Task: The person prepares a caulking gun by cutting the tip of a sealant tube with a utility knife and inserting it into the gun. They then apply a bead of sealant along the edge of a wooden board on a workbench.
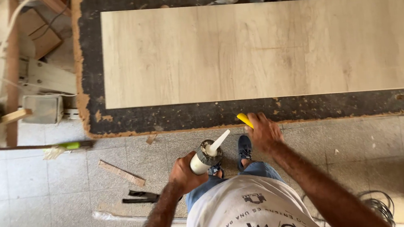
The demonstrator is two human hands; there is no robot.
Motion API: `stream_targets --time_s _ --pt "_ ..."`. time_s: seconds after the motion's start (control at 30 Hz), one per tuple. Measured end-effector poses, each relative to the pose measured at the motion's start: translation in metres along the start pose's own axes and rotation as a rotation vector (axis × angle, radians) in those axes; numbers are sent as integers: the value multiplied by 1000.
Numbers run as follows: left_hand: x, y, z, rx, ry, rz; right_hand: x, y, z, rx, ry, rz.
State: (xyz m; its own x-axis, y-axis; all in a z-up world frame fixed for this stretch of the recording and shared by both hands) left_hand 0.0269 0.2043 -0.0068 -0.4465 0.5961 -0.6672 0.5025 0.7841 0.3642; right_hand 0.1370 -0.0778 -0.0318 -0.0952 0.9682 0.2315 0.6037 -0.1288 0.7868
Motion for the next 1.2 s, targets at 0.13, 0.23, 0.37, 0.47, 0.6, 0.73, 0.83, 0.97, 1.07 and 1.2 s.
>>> stream_targets --time_s 0.13,0.23,0.37,0.47,0.6,0.73,0.83,0.97,1.07,1.2 --pt "-11 -1 -15 -140 -106 -66 2 -10 29 -72 200 -122" --pt "-12 0 -18 -195 -198 -73 10 -11 41 -154 309 -99" --pt "-19 3 -22 -263 -264 -107 19 -1 24 -216 394 -50" --pt "-42 13 -31 -371 -354 -175 10 -7 -3 -270 470 63" --pt "-74 35 -46 -545 -734 -402 -30 -53 -38 90 157 402" --pt "-92 57 -50 -545 -1036 -738 -52 -78 -80 459 -76 506" --pt "-113 69 -60 -497 -1126 -923 -41 -75 -112 470 -48 855" --pt "-142 54 -45 -333 -1265 -1208 -10 -52 -126 315 18 1175" --pt "-172 27 -28 -363 -1183 -1297 -1 -45 -126 72 304 1633" --pt "-205 -22 -20 -443 -1017 -1378 -61 -65 -133 -191 -122 1303"
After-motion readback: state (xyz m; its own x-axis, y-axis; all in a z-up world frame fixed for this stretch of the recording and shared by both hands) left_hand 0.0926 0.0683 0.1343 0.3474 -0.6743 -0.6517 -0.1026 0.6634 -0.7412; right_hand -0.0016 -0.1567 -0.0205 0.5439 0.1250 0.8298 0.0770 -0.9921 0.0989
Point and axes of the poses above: each hand's wrist, its own z-axis towards the middle knuckle, its own y-axis out of the back of the hand, x = y × z, the point moved 3 cm from there along z, towards the middle knuckle, and after that the axes turned 12 degrees about x, right-handed, at the moved point
